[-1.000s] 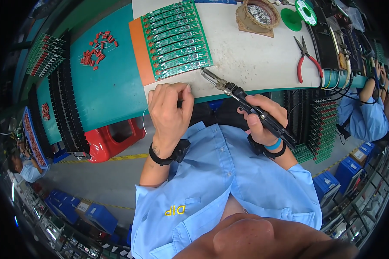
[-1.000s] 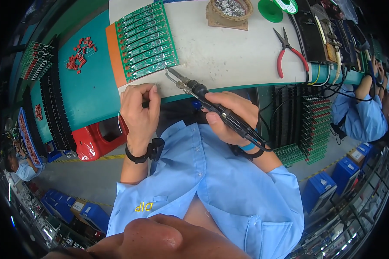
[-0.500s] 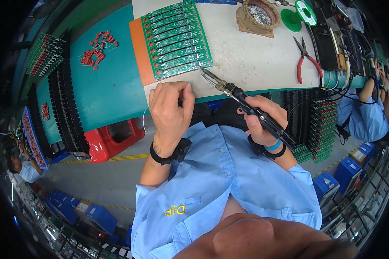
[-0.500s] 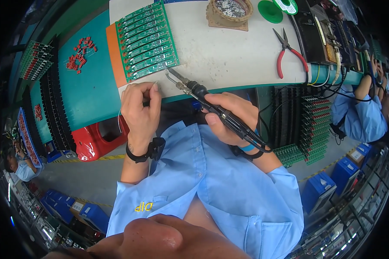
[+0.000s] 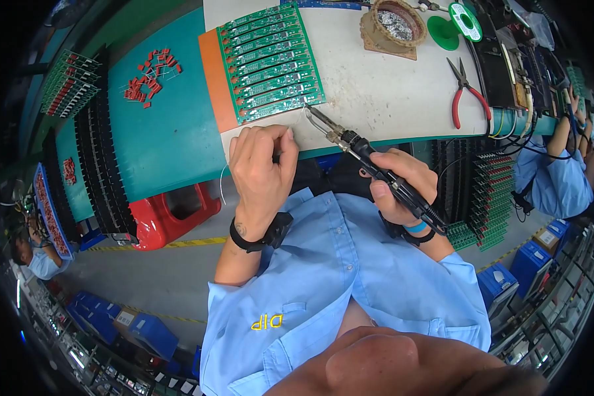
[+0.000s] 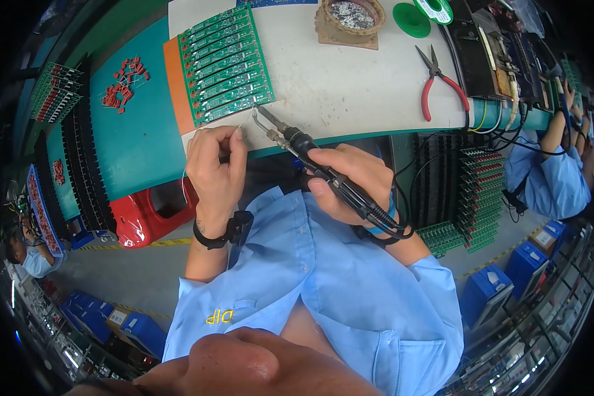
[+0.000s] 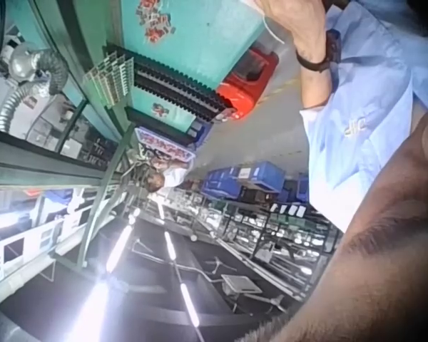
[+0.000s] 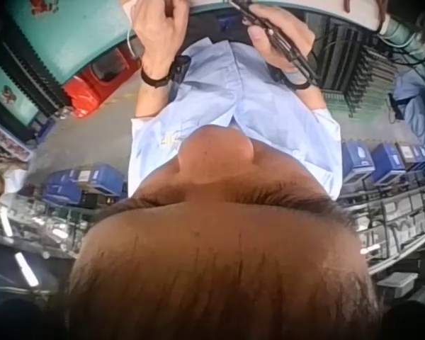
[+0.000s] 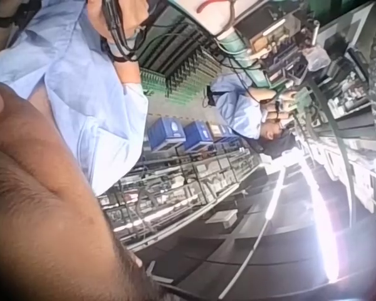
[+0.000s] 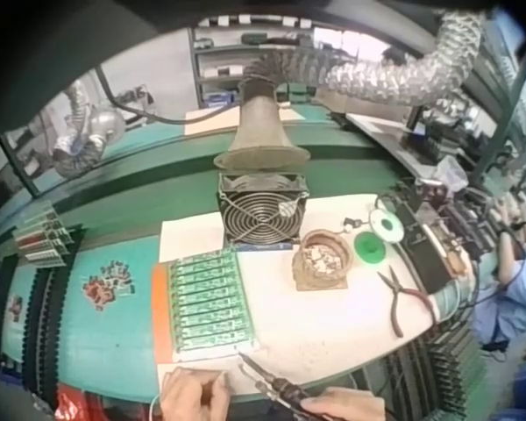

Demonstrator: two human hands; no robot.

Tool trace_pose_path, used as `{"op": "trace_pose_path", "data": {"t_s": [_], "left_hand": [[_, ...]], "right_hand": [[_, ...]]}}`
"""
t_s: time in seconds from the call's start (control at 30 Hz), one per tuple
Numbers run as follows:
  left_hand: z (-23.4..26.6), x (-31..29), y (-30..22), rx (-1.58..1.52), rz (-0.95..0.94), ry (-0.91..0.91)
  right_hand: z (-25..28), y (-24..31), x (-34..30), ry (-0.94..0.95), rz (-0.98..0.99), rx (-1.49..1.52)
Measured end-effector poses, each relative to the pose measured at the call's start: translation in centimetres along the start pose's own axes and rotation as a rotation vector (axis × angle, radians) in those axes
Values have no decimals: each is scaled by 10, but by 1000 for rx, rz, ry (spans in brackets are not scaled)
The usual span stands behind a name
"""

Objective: The person solders components onto a circuit board using a soldering iron and wire, then briefly presses a metal plate against the board. After setting the plate aside, they continue soldering more points on the board before placing it onto a rack.

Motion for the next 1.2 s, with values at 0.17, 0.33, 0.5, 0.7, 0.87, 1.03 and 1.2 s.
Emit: {"op": "trace_pose_path", "data": {"t_s": [0.17,0.33,0.5,0.7,0.87,1.03,1.2], "left_hand": [[1,0,0,-4,4,4],[2,-3,1,-30,24,-8],[5,-5,4,-47,38,-14],[14,-4,12,-65,84,-45],[33,6,15,60,173,-64],[52,17,36,172,267,-94],[65,53,58,236,314,-23]], "right_hand": [[1,3,0,31,-4,-57],[1,5,1,27,-12,-72],[1,4,2,21,4,-58],[13,0,1,-73,-31,-63],[31,-27,8,-255,-157,-84],[37,-65,31,-429,-170,-144],[30,-71,25,-384,-198,-131]]}}
Point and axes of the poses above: each hand's wrist, its own x-axis towards the middle knuckle, its own z-axis out of the back of the hand, y = z × x, the point moved 3 cm from there along x, towards the middle knuckle, and after that the axes turned 1 degree about -x, right-handed, at the moved point
